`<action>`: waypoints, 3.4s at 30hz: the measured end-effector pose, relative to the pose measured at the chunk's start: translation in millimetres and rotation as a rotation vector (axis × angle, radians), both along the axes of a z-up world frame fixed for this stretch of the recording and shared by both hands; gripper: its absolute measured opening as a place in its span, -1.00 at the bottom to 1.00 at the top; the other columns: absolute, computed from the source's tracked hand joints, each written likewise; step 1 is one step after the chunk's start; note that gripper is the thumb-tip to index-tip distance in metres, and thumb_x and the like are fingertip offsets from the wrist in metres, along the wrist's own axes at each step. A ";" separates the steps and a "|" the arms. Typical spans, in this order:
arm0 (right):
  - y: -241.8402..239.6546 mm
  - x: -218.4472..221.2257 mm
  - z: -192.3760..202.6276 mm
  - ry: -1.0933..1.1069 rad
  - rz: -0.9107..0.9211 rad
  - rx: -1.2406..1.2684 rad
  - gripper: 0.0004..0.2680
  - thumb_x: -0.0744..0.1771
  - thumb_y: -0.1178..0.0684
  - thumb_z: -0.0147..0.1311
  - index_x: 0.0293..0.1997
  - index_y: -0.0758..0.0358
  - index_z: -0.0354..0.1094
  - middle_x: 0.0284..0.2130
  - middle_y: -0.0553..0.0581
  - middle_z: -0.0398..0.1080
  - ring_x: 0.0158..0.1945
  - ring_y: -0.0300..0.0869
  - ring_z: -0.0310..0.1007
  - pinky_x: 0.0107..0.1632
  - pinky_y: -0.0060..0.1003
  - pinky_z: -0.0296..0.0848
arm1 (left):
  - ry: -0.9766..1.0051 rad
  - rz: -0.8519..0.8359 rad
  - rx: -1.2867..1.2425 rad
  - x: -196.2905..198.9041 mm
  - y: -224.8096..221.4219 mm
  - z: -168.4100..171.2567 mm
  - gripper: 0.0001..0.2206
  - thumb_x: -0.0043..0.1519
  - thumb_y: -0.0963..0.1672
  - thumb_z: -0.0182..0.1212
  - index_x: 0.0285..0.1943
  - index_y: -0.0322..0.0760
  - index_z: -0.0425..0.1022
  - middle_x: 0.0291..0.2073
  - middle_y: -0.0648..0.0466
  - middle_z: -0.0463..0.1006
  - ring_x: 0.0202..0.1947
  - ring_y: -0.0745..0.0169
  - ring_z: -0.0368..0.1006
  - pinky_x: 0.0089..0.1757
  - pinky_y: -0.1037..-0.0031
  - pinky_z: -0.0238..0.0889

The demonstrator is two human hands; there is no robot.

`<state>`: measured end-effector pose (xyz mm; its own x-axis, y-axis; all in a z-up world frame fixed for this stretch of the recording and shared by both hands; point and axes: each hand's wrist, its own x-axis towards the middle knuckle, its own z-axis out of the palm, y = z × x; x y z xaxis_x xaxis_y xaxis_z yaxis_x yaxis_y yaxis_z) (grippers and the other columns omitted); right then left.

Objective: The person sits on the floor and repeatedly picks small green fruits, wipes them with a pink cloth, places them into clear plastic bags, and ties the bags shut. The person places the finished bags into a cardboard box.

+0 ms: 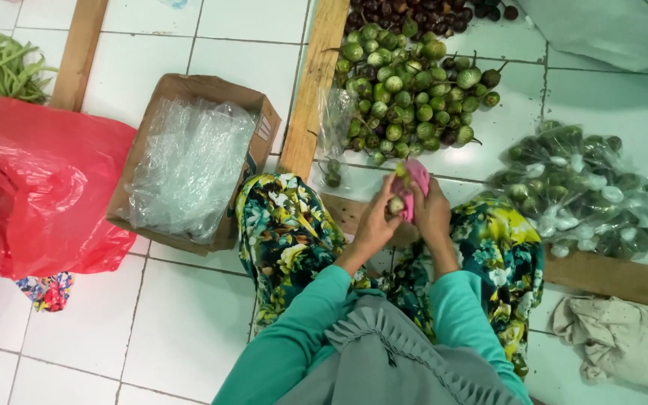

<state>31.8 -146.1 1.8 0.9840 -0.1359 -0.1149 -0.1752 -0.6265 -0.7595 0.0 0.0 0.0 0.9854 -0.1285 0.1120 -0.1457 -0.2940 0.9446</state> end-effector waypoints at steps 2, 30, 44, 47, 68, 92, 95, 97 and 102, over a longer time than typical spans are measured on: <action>-23.5 3.1 -37.0 0.086 0.052 -0.209 -0.61 0.44 -0.28 -0.07 0.21 0.26 0.37 0.06 0.45 0.42 0.19 0.34 0.34 0.16 0.39 0.21 | 0.105 0.070 -0.090 0.7 8.6 15.4 -0.19 0.26 -0.16 0.29 0.67 -0.13 -0.13 0.14 -0.38 0.42 0.12 -0.33 0.44 0.01 0.12 0.43; 6.6 -0.7 1.7 0.079 -0.032 0.920 -0.67 0.26 0.14 0.39 0.12 0.32 0.48 -0.28 0.18 0.47 -0.35 -0.14 0.55 -0.40 -0.43 0.42 | -0.063 0.195 1.415 184.2 90.8 122.5 -0.52 0.35 -0.16 0.18 0.47 -0.09 0.24 0.09 0.05 0.56 -0.25 0.29 0.59 -0.17 0.35 0.53; -0.7 -3.3 -12.2 0.110 -0.012 0.866 -0.64 0.27 0.14 0.38 0.17 0.37 0.43 -0.21 0.28 0.47 -0.31 -0.07 0.57 -0.36 -0.36 0.42 | -0.716 0.185 1.084 189.3 140.0 21.8 -0.97 0.27 -0.15 0.29 -0.19 -0.11 0.53 -0.27 0.22 0.44 -0.49 0.26 0.56 -0.34 0.42 0.48; 0.6 -9.8 -3.0 0.106 -0.030 0.870 -0.64 0.26 0.17 0.38 0.16 0.38 0.44 -0.21 0.29 0.45 -0.31 -0.04 0.57 -0.37 -0.35 0.43 | -0.790 0.105 1.053 154.2 135.0 60.6 -0.98 0.31 -0.14 0.24 -0.17 -0.09 0.50 -0.29 0.26 0.40 -0.53 0.29 0.52 -0.35 0.45 0.45; 36.0 -14.4 155.4 -0.103 0.175 0.724 -0.72 0.37 0.10 0.20 0.17 0.40 0.32 -0.17 0.39 0.48 -0.68 -0.12 0.46 -0.63 -0.40 0.20 | -0.707 -0.520 0.642 42.7 118.9 150.9 -0.90 0.34 -0.26 0.14 -0.24 -0.27 0.38 -0.18 -0.06 0.41 -0.15 -0.15 0.52 -0.28 0.28 0.43; 35.5 13.4 135.4 -0.434 0.568 -0.232 -0.87 0.37 0.06 0.22 -0.02 0.16 0.54 -0.34 0.19 0.56 -0.12 0.12 0.54 -0.01 -0.01 0.52 | -0.478 -0.452 0.202 98.2 130.6 92.8 -0.89 0.36 -0.19 0.18 -0.22 -0.24 0.35 0.10 0.03 0.56 0.19 0.01 0.48 0.04 0.36 0.41; 30.9 14.0 123.9 -0.497 0.551 -0.291 -0.89 0.37 0.03 0.25 -0.05 0.11 0.54 -0.35 0.11 0.53 -0.13 0.05 0.54 -0.03 -0.08 0.53 | -0.469 -0.461 0.200 84.5 131.0 121.0 -0.92 0.34 -0.23 0.17 -0.19 -0.30 0.36 0.09 -0.10 0.54 0.15 -0.13 0.48 0.04 0.25 0.42; 32.9 12.1 119.9 -0.512 0.549 -0.326 -0.89 0.38 0.00 0.24 -0.06 0.10 0.54 -0.36 0.10 0.51 -0.14 0.03 0.53 -0.05 -0.08 0.53 | -0.457 -0.475 0.202 80.5 130.7 118.8 -0.92 0.32 -0.28 0.17 -0.19 -0.38 0.35 0.02 -0.26 0.56 0.09 -0.31 0.49 0.03 0.13 0.43; 35.0 11.1 107.7 -0.485 0.600 -0.290 -0.91 0.38 0.07 0.22 -0.11 0.20 0.57 -0.33 0.19 0.54 -0.10 0.11 0.56 -0.05 -0.07 0.56 | -0.320 -0.365 0.179 74.3 131.8 91.8 -0.81 0.29 -0.23 0.27 0.02 -0.23 0.40 0.06 -0.14 0.51 0.09 -0.19 0.50 0.00 0.17 0.47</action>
